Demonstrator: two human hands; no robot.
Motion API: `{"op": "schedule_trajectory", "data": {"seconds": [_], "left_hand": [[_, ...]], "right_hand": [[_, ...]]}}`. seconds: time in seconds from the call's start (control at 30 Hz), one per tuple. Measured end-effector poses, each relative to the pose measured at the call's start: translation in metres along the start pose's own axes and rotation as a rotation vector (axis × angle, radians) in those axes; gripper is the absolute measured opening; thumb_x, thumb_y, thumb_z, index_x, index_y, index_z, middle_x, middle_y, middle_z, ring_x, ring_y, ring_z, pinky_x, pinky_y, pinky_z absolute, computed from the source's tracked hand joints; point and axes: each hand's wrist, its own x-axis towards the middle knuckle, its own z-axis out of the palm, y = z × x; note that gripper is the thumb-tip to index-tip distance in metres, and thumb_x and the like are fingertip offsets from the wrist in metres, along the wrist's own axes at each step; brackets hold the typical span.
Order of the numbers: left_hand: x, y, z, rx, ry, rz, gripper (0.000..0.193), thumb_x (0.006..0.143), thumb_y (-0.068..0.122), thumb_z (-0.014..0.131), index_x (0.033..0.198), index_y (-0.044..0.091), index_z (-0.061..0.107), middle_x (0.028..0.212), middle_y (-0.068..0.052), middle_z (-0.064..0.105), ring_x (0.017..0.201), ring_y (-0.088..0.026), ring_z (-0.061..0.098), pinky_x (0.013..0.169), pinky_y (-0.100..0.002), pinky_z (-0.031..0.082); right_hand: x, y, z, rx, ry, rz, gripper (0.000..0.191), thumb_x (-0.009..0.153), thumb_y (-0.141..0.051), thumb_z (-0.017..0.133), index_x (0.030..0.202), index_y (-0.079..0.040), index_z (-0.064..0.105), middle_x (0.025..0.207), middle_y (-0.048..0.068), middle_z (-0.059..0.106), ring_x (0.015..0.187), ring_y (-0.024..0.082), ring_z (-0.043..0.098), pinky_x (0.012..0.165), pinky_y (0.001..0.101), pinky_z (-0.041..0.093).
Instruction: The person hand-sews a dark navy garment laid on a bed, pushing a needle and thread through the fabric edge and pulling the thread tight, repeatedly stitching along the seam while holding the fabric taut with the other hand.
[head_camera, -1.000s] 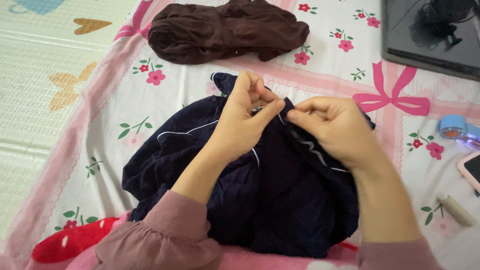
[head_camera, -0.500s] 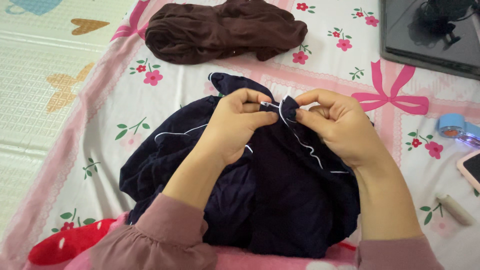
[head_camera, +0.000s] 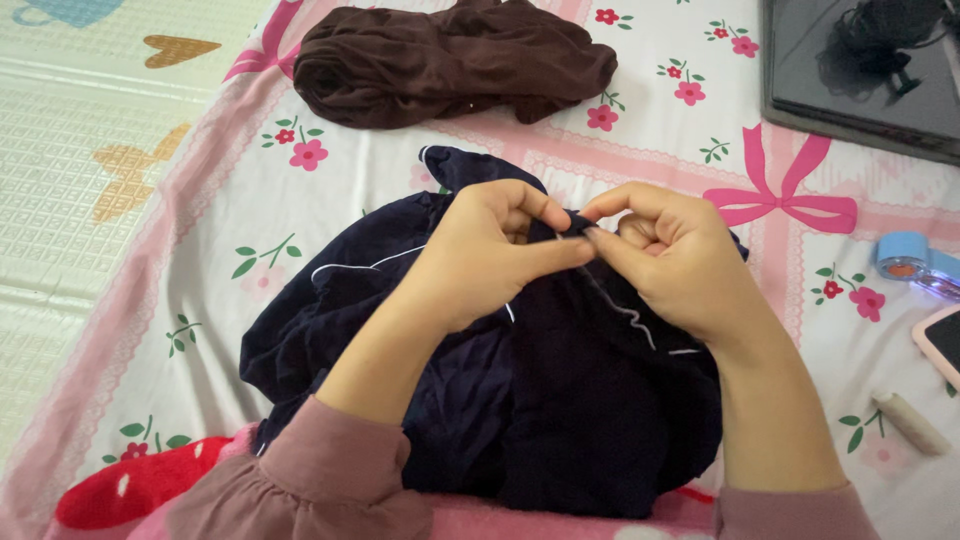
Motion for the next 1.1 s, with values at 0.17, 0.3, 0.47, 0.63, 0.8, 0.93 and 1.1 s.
{"op": "schedule_trajectory", "data": {"seconds": [0.17, 0.3, 0.47, 0.63, 0.8, 0.93, 1.1], "left_hand": [[-0.002, -0.001, -0.001, 0.155, -0.04, 0.013, 0.018, 0.083, 0.003, 0.079, 0.098, 0.002, 0.069, 0.067, 0.002, 0.055, 0.057, -0.004, 0.043, 0.049, -0.025, 0.033], [-0.005, -0.004, 0.007, 0.229, -0.023, 0.207, 0.026, 0.091, 0.001, 0.07, 0.113, 0.004, 0.056, 0.074, 0.001, 0.058, 0.064, -0.006, 0.049, 0.056, -0.026, 0.041], [-0.006, -0.003, 0.014, 0.238, -0.053, 0.206, 0.045, 0.094, -0.001, 0.064, 0.131, 0.007, 0.038, 0.076, 0.0, 0.06, 0.067, -0.007, 0.05, 0.061, -0.025, 0.042], [-0.007, 0.007, 0.004, 0.169, -0.185, 0.019, 0.048, 0.093, 0.0, 0.061, 0.132, 0.005, 0.035, 0.079, -0.002, 0.064, 0.066, -0.006, 0.049, 0.058, -0.025, 0.042], [-0.009, 0.01, 0.002, 0.189, -0.214, -0.007, 0.047, 0.093, -0.001, 0.058, 0.133, 0.006, 0.035, 0.082, -0.001, 0.066, 0.068, -0.006, 0.053, 0.059, -0.024, 0.044], [-0.003, 0.007, 0.003, 0.079, -0.129, -0.014, 0.045, 0.09, -0.005, 0.054, 0.13, 0.008, 0.036, 0.076, -0.001, 0.059, 0.064, -0.006, 0.049, 0.053, -0.026, 0.038], [-0.001, 0.005, -0.003, 0.037, -0.09, 0.025, 0.02, 0.091, -0.005, 0.055, 0.108, 0.006, 0.053, 0.072, -0.001, 0.056, 0.062, -0.006, 0.044, 0.051, -0.026, 0.031]], "right_hand": [[0.002, 0.005, -0.002, 0.177, -0.061, 0.189, 0.02, 0.093, -0.004, 0.066, 0.11, 0.001, 0.075, 0.08, -0.009, 0.072, 0.069, -0.004, 0.061, 0.062, 0.0152, 0.047], [0.001, 0.007, -0.005, 0.083, 0.027, 0.074, 0.016, 0.093, -0.004, 0.072, 0.108, 0.0, 0.077, 0.076, -0.004, 0.066, 0.064, -0.001, 0.052, 0.055, 0.0168, 0.039], [-0.003, 0.001, -0.003, -0.023, 0.115, -0.026, 0.013, 0.093, -0.004, 0.072, 0.104, -0.002, 0.078, 0.076, -0.007, 0.069, 0.061, -0.002, 0.051, 0.053, 0.017, 0.038], [-0.01, -0.013, -0.001, -0.178, 0.089, -0.002, 0.009, 0.089, -0.007, 0.076, 0.097, -0.005, 0.079, 0.053, -0.008, 0.039, 0.05, 0.0, 0.028, 0.047, 0.0251, 0.019], [-0.008, -0.019, 0.004, -0.227, 0.095, -0.094, 0.009, 0.086, -0.008, 0.078, 0.095, -0.006, 0.076, 0.053, -0.011, 0.031, 0.05, 0.0, 0.025, 0.047, 0.0248, 0.019], [-0.006, -0.019, 0.002, -0.063, 0.117, -0.072, 0.013, 0.091, -0.01, 0.077, 0.098, -0.004, 0.069, 0.062, -0.015, 0.031, 0.055, 0.0, 0.024, 0.049, 0.0241, 0.018], [-0.007, -0.019, -0.009, -0.073, -0.08, 0.151, 0.016, 0.079, -0.011, 0.084, 0.091, -0.006, 0.075, 0.059, -0.013, 0.03, 0.052, 0.001, 0.024, 0.047, 0.0244, 0.018]]}}
